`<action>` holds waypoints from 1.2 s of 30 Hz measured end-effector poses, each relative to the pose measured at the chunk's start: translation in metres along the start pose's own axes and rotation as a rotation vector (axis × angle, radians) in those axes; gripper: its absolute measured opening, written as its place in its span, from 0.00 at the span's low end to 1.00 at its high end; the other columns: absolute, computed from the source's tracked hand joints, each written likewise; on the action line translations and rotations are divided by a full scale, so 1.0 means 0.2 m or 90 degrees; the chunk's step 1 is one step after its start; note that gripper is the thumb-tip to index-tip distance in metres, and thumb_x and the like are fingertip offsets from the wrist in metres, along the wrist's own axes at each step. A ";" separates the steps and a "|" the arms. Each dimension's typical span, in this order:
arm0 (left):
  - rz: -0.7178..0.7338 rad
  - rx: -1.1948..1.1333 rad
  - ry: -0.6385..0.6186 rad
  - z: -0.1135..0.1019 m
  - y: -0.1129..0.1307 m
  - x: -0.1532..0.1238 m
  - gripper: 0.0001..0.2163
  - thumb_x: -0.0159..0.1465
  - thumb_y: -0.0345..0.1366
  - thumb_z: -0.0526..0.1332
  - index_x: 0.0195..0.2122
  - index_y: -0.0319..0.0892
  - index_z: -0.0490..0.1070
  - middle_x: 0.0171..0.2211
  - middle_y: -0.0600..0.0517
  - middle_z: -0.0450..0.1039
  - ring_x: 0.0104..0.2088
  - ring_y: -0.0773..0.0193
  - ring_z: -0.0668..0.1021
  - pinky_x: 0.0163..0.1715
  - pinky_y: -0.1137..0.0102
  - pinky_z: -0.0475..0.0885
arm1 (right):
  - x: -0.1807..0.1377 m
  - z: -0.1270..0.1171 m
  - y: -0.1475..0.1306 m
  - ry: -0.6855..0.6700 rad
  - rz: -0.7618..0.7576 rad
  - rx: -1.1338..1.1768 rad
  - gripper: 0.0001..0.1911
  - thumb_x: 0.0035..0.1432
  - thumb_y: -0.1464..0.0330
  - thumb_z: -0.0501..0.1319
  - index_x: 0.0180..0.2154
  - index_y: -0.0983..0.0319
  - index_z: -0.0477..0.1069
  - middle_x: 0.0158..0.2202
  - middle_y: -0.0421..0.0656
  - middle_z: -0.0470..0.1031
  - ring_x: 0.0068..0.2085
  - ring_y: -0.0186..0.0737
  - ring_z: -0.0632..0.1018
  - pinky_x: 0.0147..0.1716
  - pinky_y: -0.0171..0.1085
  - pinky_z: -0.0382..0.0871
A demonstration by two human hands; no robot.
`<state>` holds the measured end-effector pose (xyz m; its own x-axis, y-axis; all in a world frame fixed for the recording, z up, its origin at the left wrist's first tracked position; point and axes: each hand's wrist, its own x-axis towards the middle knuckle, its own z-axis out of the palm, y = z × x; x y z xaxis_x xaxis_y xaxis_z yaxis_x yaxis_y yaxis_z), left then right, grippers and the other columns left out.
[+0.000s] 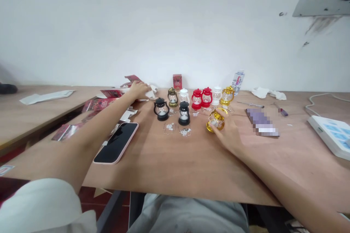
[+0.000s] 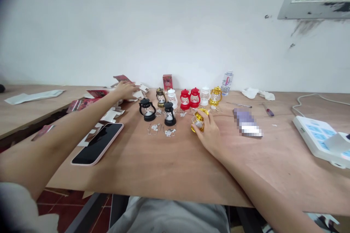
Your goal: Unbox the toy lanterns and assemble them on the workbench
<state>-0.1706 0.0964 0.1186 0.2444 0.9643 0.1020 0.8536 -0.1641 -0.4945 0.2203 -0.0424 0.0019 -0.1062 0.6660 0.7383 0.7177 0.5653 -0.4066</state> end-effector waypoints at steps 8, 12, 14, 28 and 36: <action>-0.053 0.014 0.005 0.06 0.05 0.06 0.25 0.58 0.45 0.60 0.54 0.37 0.63 0.53 0.34 0.66 0.51 0.41 0.70 0.47 0.54 0.60 | -0.01 0.00 -0.01 0.037 -0.014 -0.014 0.26 0.57 0.62 0.59 0.56 0.57 0.57 0.51 0.50 0.68 0.53 0.51 0.71 0.50 0.49 0.68; -0.071 0.017 -0.001 0.05 0.04 0.06 0.29 0.55 0.42 0.64 0.56 0.40 0.59 0.54 0.33 0.64 0.50 0.39 0.70 0.45 0.50 0.61 | -0.01 0.00 -0.01 0.044 -0.024 -0.019 0.26 0.57 0.62 0.59 0.56 0.57 0.57 0.51 0.50 0.69 0.52 0.50 0.72 0.49 0.50 0.68; -0.100 -0.007 0.009 0.05 0.02 0.06 0.24 0.59 0.37 0.59 0.56 0.39 0.59 0.53 0.33 0.64 0.50 0.39 0.70 0.44 0.50 0.63 | -0.01 0.00 -0.01 0.047 -0.029 -0.018 0.26 0.57 0.63 0.60 0.56 0.56 0.57 0.51 0.50 0.69 0.52 0.50 0.72 0.49 0.50 0.68; -0.177 -0.144 0.203 -0.01 0.00 0.11 0.35 0.57 0.31 0.54 0.63 0.23 0.42 0.64 0.29 0.44 0.63 0.42 0.53 0.60 0.49 0.46 | -0.02 0.02 -0.02 0.142 -0.155 0.096 0.33 0.54 0.67 0.64 0.58 0.52 0.53 0.52 0.49 0.60 0.56 0.48 0.66 0.48 0.50 0.72; 0.062 -0.445 0.632 -0.31 0.57 -0.51 0.20 0.60 0.37 0.56 0.53 0.42 0.60 0.49 0.43 0.67 0.51 0.52 0.69 0.52 0.55 0.63 | -0.07 0.02 -0.10 0.182 -0.201 0.186 0.39 0.49 0.64 0.67 0.58 0.49 0.49 0.52 0.47 0.60 0.55 0.49 0.66 0.49 0.53 0.68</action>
<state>-0.0689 -0.0331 0.1059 0.3049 0.4135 0.8580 0.8011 -0.5985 0.0037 0.2046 -0.0614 -0.0014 -0.0648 0.3034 0.9507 0.4545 0.8571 -0.2425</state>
